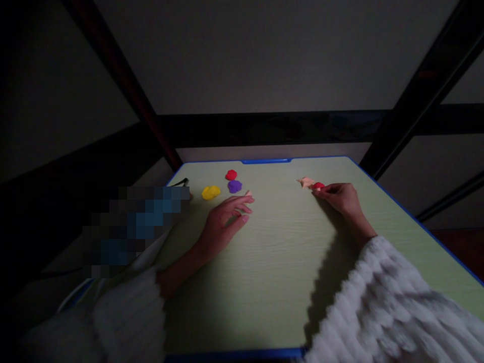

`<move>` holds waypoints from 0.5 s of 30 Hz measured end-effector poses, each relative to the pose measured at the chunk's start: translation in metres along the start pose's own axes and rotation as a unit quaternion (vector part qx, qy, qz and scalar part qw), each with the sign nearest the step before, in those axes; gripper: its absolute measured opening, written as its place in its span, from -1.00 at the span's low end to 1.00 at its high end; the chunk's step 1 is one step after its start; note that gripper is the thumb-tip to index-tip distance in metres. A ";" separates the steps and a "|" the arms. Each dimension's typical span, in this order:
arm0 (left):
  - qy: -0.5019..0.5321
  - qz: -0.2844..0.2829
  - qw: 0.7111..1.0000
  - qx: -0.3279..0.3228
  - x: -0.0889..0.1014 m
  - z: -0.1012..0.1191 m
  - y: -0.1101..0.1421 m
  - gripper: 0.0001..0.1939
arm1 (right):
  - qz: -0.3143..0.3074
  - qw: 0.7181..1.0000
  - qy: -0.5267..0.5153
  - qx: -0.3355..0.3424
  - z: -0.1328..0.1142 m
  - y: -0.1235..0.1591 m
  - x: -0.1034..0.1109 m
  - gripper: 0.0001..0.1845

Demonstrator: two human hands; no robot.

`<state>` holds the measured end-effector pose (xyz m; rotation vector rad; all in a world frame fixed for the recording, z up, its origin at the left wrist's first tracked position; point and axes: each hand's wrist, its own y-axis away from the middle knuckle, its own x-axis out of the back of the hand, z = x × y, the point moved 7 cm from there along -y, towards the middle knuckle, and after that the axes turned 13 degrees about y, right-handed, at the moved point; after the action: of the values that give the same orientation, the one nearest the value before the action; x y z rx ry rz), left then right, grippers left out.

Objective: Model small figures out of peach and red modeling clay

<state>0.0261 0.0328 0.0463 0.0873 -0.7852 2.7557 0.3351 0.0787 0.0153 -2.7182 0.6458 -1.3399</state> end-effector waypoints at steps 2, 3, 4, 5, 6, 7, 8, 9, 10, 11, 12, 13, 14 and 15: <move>-0.002 0.001 1.000 0.000 0.000 0.000 0.000 -0.72 | -0.003 1.000 0.020 -0.019 0.002 0.000 0.000 -0.59; -0.002 0.001 1.000 0.001 0.000 0.001 0.000 -0.72 | -0.006 0.999 0.030 -0.028 0.003 -0.001 0.000 -0.58; -0.002 0.002 1.000 0.003 0.000 0.000 0.000 -0.73 | -0.007 0.999 0.037 -0.032 0.003 -0.001 0.000 -0.58; -0.001 0.002 1.000 0.005 0.000 0.000 0.000 -0.73 | -0.008 0.998 0.043 -0.034 0.003 0.000 0.000 -0.57; 0.000 0.003 1.000 0.009 0.000 0.000 0.000 -0.73 | -0.009 0.998 0.048 -0.035 0.002 0.000 0.001 -0.57; 0.001 0.002 1.000 0.015 -0.001 -0.001 0.000 -0.72 | -0.010 0.998 0.051 -0.035 0.002 0.000 0.000 -0.57; 0.004 0.002 1.000 0.021 -0.001 -0.002 0.000 -0.72 | -0.013 0.998 0.054 -0.035 0.002 0.000 0.000 -0.56; 0.008 0.002 1.000 0.027 -0.001 -0.002 0.000 -0.71 | -0.015 0.998 0.058 -0.034 0.001 0.000 0.000 -0.56; 0.012 0.002 0.999 0.032 -0.001 -0.003 0.000 -0.71 | -0.017 0.997 0.062 -0.031 0.001 0.000 0.000 -0.56; 0.015 0.003 0.999 0.036 -0.002 -0.003 0.001 -0.71 | -0.017 0.997 0.068 -0.029 0.001 0.000 0.000 -0.57; 0.017 0.004 0.999 0.038 -0.002 -0.003 0.001 -0.71 | -0.016 0.997 0.072 -0.029 0.001 -0.001 0.000 -0.58; 0.017 0.005 0.999 0.039 -0.002 -0.003 0.001 -0.71 | -0.017 0.997 0.073 -0.028 0.001 -0.001 0.000 -0.60; 0.016 0.007 0.999 0.039 -0.001 -0.002 0.001 -0.71 | -0.019 0.997 0.071 -0.026 0.001 -0.002 0.000 -0.61; 0.015 0.007 0.999 0.039 -0.001 -0.002 0.001 -0.72 | -0.023 0.997 0.066 -0.023 0.002 -0.003 0.000 -0.62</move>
<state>0.0273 0.0331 0.0439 0.0572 -0.6732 2.7934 0.3373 0.0808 0.0148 -2.7126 0.6356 -1.5462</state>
